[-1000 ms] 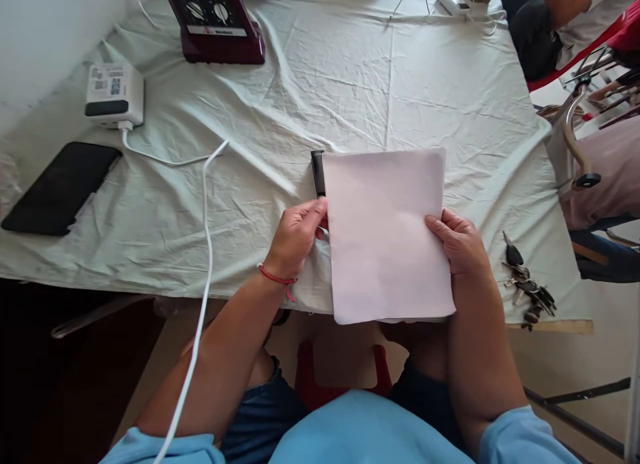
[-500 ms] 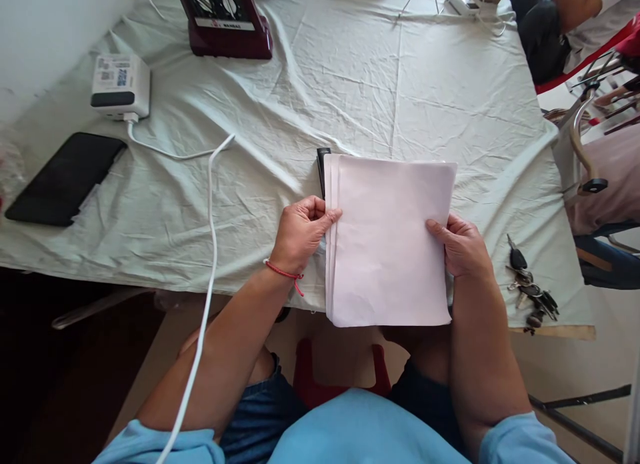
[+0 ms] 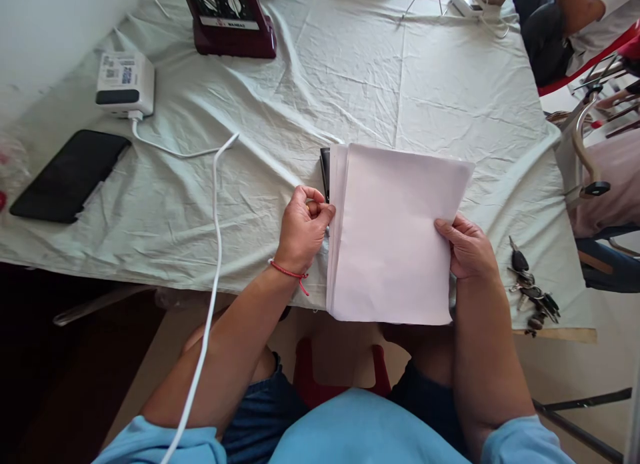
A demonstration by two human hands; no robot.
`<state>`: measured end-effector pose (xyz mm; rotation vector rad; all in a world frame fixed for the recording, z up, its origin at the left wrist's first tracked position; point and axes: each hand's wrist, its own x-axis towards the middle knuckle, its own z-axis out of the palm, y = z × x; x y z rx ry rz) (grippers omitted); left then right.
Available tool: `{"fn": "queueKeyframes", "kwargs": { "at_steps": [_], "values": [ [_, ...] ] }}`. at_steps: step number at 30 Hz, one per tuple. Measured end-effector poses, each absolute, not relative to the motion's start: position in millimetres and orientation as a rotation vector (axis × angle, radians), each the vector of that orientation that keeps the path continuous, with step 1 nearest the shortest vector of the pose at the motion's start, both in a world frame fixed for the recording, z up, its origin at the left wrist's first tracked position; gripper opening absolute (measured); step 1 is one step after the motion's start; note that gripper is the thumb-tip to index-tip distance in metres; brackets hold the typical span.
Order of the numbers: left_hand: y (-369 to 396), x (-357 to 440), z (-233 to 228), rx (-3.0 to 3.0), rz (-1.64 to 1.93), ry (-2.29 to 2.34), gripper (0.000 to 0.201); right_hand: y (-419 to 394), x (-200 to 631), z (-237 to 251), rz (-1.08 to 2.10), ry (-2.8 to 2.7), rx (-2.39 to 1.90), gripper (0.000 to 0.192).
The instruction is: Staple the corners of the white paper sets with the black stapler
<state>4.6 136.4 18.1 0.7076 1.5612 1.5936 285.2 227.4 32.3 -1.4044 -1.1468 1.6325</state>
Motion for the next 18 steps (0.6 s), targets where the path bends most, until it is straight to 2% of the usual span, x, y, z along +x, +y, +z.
{"fn": "queueKeyframes", "kwargs": {
  "at_steps": [10, 18],
  "values": [
    [135.2, 5.1, 19.5, 0.65, 1.598, 1.55, 0.013, 227.6, 285.4, 31.0, 1.617, -1.178, -1.396, 0.042],
    [134.3, 2.6, 13.8, 0.821, 1.582, 1.451, 0.036, 226.2, 284.0, 32.3, 1.655, -1.102, -1.348, 0.04]
  ]
}}
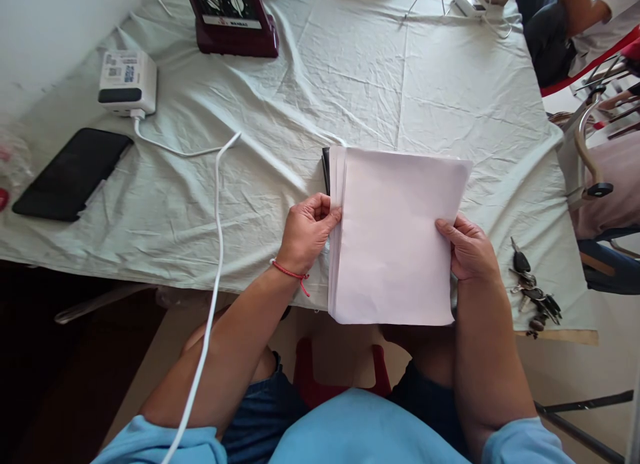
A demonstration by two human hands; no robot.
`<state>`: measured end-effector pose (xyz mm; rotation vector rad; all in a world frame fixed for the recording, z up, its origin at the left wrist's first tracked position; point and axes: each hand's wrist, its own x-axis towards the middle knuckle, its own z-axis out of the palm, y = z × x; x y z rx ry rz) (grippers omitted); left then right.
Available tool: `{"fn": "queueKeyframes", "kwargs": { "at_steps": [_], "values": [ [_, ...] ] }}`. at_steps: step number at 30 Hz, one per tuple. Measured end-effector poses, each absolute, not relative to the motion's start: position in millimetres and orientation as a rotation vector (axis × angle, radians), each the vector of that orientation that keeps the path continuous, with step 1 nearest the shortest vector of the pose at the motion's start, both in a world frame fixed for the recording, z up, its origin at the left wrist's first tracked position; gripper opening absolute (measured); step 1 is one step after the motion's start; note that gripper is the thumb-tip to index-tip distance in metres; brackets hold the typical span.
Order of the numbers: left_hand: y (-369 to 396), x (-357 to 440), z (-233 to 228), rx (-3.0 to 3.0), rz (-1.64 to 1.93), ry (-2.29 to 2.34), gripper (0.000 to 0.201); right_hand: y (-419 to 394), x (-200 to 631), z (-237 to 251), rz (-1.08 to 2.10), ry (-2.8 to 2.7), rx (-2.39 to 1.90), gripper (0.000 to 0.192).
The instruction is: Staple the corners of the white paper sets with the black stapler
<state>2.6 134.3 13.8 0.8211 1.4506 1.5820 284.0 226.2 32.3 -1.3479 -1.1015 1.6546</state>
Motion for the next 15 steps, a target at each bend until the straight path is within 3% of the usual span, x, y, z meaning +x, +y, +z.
{"fn": "queueKeyframes", "kwargs": {
  "at_steps": [15],
  "values": [
    [132.2, 1.5, 12.2, 0.803, 1.59, 1.531, 0.045, 228.5, 284.2, 31.3, 1.645, -1.031, -1.309, 0.043]
  ]
}}
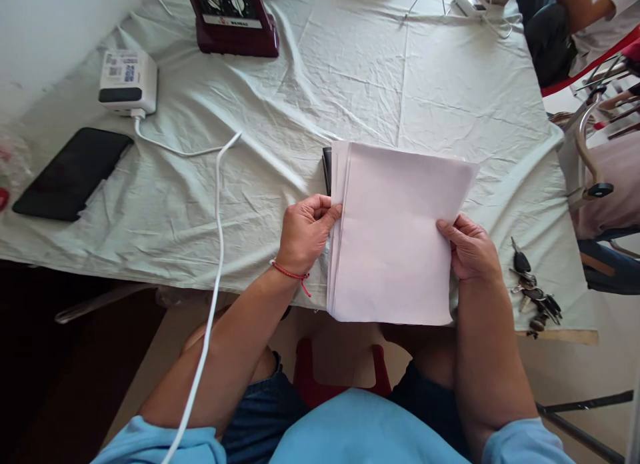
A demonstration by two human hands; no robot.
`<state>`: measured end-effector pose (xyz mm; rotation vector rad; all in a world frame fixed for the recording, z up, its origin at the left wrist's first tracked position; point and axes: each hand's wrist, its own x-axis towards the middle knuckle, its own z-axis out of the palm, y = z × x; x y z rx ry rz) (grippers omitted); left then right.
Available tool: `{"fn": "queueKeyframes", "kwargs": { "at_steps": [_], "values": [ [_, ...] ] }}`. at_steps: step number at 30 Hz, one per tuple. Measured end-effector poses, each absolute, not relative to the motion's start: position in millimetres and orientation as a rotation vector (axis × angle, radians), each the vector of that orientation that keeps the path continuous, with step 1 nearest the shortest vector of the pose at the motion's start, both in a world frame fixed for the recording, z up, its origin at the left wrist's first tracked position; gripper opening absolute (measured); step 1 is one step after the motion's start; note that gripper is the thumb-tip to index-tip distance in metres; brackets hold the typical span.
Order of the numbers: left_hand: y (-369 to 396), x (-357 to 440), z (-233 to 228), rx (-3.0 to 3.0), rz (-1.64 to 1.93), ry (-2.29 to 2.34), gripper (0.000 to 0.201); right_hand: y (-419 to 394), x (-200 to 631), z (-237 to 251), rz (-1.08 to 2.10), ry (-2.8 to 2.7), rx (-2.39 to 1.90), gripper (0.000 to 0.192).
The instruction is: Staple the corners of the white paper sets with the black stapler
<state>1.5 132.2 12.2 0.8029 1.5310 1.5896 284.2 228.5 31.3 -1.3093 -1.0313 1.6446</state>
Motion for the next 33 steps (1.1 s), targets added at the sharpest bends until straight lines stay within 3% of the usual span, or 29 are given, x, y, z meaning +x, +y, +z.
{"fn": "queueKeyframes", "kwargs": {
  "at_steps": [11, 17, 23, 33],
  "values": [
    [133.8, 3.9, 12.2, 0.78, 1.791, 1.42, 0.041, 227.6, 281.8, 32.2, 1.687, -0.992, -1.323, 0.048],
    [131.8, 4.8, 13.5, 0.91, 1.717, 1.493, 0.01, 228.2, 282.9, 31.5, 1.651, -0.996, -1.33, 0.045],
    [130.9, 6.6, 14.9, 0.919, 1.654, 1.466, 0.021, 227.4, 282.5, 30.5, 1.644, -1.029, -1.32, 0.043],
    [130.5, 3.1, 12.7, 0.992, 1.625, 1.595, 0.018, 227.2, 283.5, 28.1, 1.657, -1.055, -1.344, 0.042]
  ]
}}
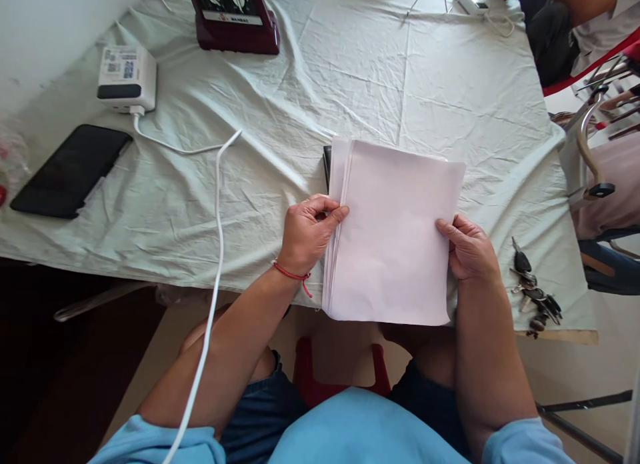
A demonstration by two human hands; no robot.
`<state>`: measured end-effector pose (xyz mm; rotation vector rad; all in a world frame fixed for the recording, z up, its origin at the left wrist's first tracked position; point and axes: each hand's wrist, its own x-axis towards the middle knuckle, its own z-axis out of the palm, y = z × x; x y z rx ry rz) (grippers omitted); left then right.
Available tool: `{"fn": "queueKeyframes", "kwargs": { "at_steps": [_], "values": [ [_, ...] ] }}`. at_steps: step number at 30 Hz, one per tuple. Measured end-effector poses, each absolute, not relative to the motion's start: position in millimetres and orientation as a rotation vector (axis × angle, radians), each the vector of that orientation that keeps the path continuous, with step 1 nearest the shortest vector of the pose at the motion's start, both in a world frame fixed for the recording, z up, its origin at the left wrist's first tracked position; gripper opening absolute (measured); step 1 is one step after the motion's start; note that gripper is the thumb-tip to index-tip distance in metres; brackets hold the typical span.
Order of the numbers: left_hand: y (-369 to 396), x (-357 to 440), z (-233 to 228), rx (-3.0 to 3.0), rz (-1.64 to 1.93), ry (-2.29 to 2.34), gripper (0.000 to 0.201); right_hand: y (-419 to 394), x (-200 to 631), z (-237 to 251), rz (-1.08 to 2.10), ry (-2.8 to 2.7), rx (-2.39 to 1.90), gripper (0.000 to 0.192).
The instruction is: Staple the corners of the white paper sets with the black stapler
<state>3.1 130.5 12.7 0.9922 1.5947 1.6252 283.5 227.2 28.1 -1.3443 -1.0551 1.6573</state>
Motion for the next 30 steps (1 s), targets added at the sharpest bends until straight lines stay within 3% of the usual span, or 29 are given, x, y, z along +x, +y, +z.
{"fn": "queueKeyframes", "kwargs": {
  "at_steps": [17, 22, 26, 30],
  "values": [
    [133.7, 7.2, 7.7, 0.824, 1.721, 1.565, 0.028, 225.2, 280.8, 29.6, 1.642, -1.066, -1.317, 0.044],
    [134.6, 9.1, 15.1, 0.838, 1.846, 1.458, 0.022, 226.1, 281.8, 29.8, 1.636, -1.057, -1.33, 0.046],
    [133.5, 8.6, 18.3, 0.83, 1.843, 1.452, 0.035, 227.1, 282.2, 30.3, 1.636, -1.068, -1.335, 0.044],
    [132.9, 8.2, 17.2, 0.88, 1.854, 1.461, 0.017, 227.3, 281.8, 30.1, 1.655, -1.055, -1.333, 0.043]
  ]
}}
